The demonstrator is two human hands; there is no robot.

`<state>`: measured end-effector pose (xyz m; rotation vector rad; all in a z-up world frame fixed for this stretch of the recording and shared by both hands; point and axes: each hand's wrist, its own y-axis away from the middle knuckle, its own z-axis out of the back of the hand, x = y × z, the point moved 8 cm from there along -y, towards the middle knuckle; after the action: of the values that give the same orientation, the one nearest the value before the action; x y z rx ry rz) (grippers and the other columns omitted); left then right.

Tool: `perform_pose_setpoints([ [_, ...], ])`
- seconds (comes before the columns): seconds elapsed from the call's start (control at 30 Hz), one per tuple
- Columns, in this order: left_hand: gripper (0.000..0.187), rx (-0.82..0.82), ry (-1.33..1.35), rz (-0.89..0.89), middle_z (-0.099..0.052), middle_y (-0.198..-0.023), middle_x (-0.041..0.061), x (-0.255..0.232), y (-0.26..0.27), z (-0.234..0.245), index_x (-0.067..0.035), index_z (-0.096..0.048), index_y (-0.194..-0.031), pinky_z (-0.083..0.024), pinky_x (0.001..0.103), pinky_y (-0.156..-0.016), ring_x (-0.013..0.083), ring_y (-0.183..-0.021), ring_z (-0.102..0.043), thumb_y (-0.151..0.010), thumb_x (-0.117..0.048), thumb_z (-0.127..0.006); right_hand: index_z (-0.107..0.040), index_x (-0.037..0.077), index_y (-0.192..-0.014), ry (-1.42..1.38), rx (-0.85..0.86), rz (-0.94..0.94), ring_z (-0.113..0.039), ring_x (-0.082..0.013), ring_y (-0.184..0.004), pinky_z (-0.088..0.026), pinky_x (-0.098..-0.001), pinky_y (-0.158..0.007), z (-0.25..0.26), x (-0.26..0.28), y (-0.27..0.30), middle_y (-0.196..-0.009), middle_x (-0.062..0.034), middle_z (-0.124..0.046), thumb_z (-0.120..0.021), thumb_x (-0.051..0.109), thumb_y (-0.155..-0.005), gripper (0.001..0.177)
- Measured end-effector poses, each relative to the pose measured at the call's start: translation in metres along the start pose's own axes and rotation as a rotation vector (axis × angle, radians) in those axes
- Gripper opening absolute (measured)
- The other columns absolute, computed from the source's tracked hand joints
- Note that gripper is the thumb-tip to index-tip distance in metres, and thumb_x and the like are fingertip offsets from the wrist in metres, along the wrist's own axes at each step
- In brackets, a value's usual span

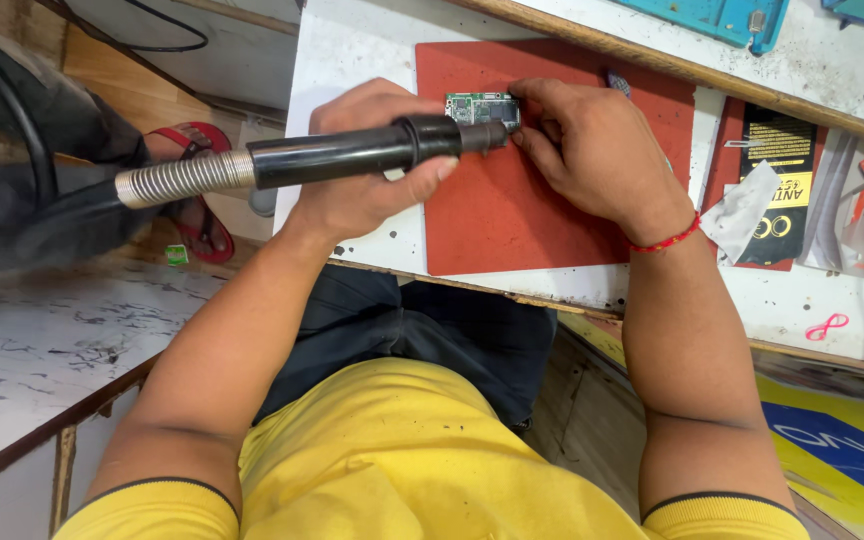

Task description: The person uses a hot air gun to apply heat to a small green circuit board placed on a red mat. They hold the board steady with their left hand while directing the hot air nozzle with their right hand, moving the tool across different components on the board.

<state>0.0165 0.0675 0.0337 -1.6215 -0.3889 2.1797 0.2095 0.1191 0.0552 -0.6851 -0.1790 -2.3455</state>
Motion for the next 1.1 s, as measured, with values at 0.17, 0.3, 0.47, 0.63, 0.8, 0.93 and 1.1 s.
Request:
perform_pose_setpoints([
  [0.17, 0.033, -0.056, 0.001, 0.057, -0.071, -0.101, 0.008, 0.003, -0.002, 0.006, -0.003, -0.073, -0.113, -0.058, 0.034, -0.085, 0.0201, -0.092, -0.070, -0.093, -0.028, -0.083, -0.066, 0.002, -0.127, 0.002, 0.003, -0.020, -0.062, -0.0348, -0.072, -0.048, -0.0455, -0.064, 0.001, -0.002, 0.000, -0.080, -0.0147, -0.065, -0.074, 0.010, -0.093, 0.036],
  [0.3, 0.030, -0.116, -0.053, 0.106, -0.073, -0.103, 0.009, 0.002, -0.002, 0.008, -0.004, -0.074, -0.112, -0.058, 0.033, -0.084, 0.0205, -0.092, -0.071, -0.093, -0.025, -0.084, -0.067, 0.002, -0.126, -0.028, 0.000, -0.016, -0.062, -0.0358, -0.072, -0.048, -0.0458, -0.064, 0.002, -0.002, -0.001, -0.080, -0.0159, -0.065, -0.074, 0.011, -0.092, 0.036],
  [0.47, 0.029, -0.048, -0.030, 0.053, -0.073, -0.104, 0.010, 0.000, -0.005, 0.003, -0.004, -0.073, -0.112, -0.058, 0.035, -0.091, 0.0230, -0.098, -0.071, -0.093, -0.024, -0.083, -0.068, 0.003, -0.124, -0.013, -0.005, -0.038, -0.064, -0.0369, -0.074, -0.049, -0.0470, -0.065, 0.002, -0.005, 0.001, -0.080, -0.0161, -0.066, -0.073, 0.013, -0.093, 0.034],
  [0.63, 0.030, -0.047, -0.046, 0.053, -0.072, -0.099, 0.009, 0.005, -0.006, 0.005, -0.004, -0.073, -0.109, -0.058, 0.034, -0.087, 0.0217, -0.094, -0.070, -0.092, -0.027, -0.082, -0.068, 0.003, -0.126, -0.017, -0.015, -0.022, -0.064, -0.0364, -0.075, -0.050, -0.0464, -0.066, 0.004, -0.003, -0.002, -0.083, -0.0158, -0.067, -0.073, 0.013, -0.093, 0.035],
  [0.8, 0.033, -0.100, -0.030, 0.099, -0.072, -0.104, 0.010, 0.007, -0.004, 0.012, -0.002, -0.072, -0.115, -0.058, 0.031, -0.085, 0.0193, -0.092, -0.071, -0.097, -0.029, -0.080, -0.068, 0.004, -0.126, -0.005, 0.007, -0.055, -0.064, -0.0360, -0.073, -0.049, -0.0460, -0.064, 0.003, -0.004, -0.001, -0.079, -0.0151, -0.066, -0.073, 0.013, -0.093, 0.035],
  [0.93, 0.035, -0.054, -0.017, 0.089, -0.072, -0.100, 0.010, 0.003, -0.006, 0.006, -0.002, -0.073, -0.111, -0.058, 0.033, -0.084, 0.0191, -0.091, -0.071, -0.090, -0.029, -0.082, -0.068, 0.003, -0.128, -0.002, 0.006, -0.022, -0.063, -0.0354, -0.073, -0.049, -0.0454, -0.064, 0.003, -0.002, -0.002, -0.081, -0.0156, -0.066, -0.073, 0.013, -0.093, 0.036],
  [1.1, 0.036, 0.017, -0.010, 0.032, -0.072, -0.100, 0.010, -0.001, -0.004, 0.000, -0.003, -0.073, -0.111, -0.058, 0.033, -0.086, 0.0204, -0.093, -0.071, -0.088, -0.030, -0.082, -0.067, 0.003, -0.128, 0.011, -0.014, 0.004, -0.065, -0.0337, -0.075, -0.050, -0.0441, -0.065, 0.003, -0.002, -0.001, -0.086, -0.0150, -0.067, -0.073, 0.013, -0.094, 0.035],
])
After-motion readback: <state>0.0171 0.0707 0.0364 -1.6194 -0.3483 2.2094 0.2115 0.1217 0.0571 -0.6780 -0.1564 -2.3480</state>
